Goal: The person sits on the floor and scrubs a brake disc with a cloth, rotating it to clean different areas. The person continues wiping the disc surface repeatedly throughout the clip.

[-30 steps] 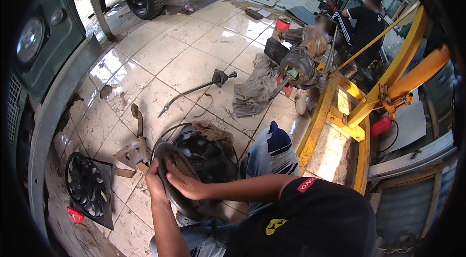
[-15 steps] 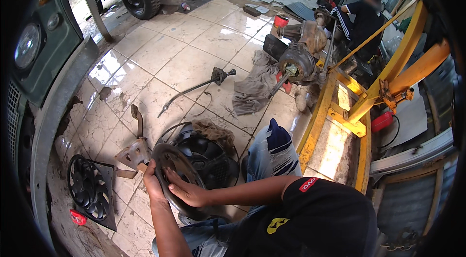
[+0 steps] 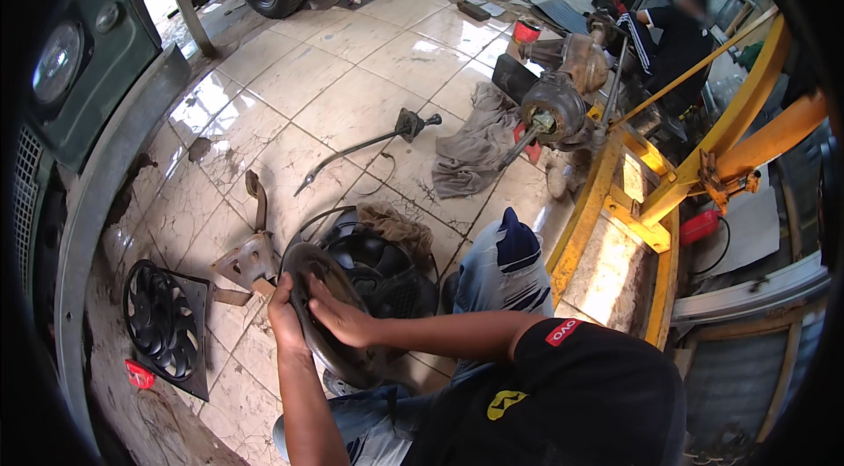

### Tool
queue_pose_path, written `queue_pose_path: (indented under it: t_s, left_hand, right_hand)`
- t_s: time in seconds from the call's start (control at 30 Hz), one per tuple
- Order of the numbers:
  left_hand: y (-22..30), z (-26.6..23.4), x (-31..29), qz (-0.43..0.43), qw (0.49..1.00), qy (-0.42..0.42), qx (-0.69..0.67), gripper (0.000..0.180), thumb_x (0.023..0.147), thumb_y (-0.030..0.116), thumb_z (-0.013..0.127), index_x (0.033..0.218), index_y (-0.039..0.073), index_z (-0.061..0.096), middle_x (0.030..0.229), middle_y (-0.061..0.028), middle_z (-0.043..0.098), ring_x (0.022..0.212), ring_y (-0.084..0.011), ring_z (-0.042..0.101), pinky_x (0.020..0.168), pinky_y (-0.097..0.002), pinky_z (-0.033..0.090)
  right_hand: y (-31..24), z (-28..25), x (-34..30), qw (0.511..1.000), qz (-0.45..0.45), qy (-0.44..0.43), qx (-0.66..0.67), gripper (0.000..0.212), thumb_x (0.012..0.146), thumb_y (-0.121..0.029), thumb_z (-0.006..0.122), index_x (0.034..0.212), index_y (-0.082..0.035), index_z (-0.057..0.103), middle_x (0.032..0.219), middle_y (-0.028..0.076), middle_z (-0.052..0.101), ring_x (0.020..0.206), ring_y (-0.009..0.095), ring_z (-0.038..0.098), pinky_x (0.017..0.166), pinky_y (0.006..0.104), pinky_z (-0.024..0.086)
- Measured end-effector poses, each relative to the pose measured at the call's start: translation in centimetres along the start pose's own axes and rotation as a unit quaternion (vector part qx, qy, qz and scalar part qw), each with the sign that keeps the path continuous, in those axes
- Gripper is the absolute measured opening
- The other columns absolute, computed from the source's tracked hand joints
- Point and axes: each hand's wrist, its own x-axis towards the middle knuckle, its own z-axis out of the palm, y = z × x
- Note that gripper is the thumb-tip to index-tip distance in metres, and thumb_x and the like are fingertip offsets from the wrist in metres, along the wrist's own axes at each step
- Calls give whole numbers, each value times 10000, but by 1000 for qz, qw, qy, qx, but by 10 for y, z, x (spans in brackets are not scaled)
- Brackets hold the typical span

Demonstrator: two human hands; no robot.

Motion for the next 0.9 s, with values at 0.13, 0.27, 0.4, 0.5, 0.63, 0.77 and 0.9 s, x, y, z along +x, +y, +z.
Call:
queue_pose_path:
  t_s: [0.13,0.27,0.4,0.5,0.63,0.77,0.9]
  left_hand:
    - [1,-2,3,20,999,23,17,330,953,322,518,1015,15,620,865,-102,657,765,-223,632,729,-348,525]
    - [1,-26,14,-26,1000,4,0,358,960,323,502,1100,20,629,942,-110,680,818,-226,645,784,-351,523]
    - [-5,-19,22,3,1000,17,21,333,978,263,497,1083,-15,648,980,-78,669,888,-180,618,856,-325,483]
    - [-4,-25,20,13,995,75,60,367,951,282,528,1150,-2,648,1009,-98,663,907,-191,595,870,-307,448]
    - [2,-11,7,42,986,108,120,378,933,311,539,1109,-5,649,946,-113,649,836,-182,580,792,-310,462]
    - [1,-9,8,66,980,92,166,346,945,297,530,1027,-10,665,895,-100,633,759,-158,566,727,-320,481]
    - [-7,-9,19,102,972,112,181,360,923,283,543,993,-47,668,915,-112,647,840,-180,558,788,-323,455]
  right_hand:
    - [-17,0,-4,999,23,-27,23,720,1051,-453,200,1493,94,49,1577,271,19,1482,339,-36,1200,382,7]
    - [-12,11,-15,999,12,-36,24,719,1053,-447,190,1492,97,20,1582,260,-2,1480,331,-56,1200,377,7]
    - [25,-5,17,999,6,-9,39,681,1060,-419,172,1498,81,26,1596,219,11,1486,281,-12,1196,342,14]
    - [1,5,3,993,18,-37,115,674,1062,-419,178,1505,69,37,1603,192,19,1485,262,0,1190,330,28]
    - [-23,11,-25,991,51,-45,119,673,1056,-447,148,1512,43,66,1589,151,99,1460,222,118,1179,314,124]
    - [-3,-3,1,968,177,31,177,725,1033,-531,247,1463,52,266,1480,173,352,1357,237,357,1134,340,264]
    - [0,2,-5,957,170,47,230,737,1015,-572,287,1408,47,364,1381,166,470,1260,230,471,1079,342,344]
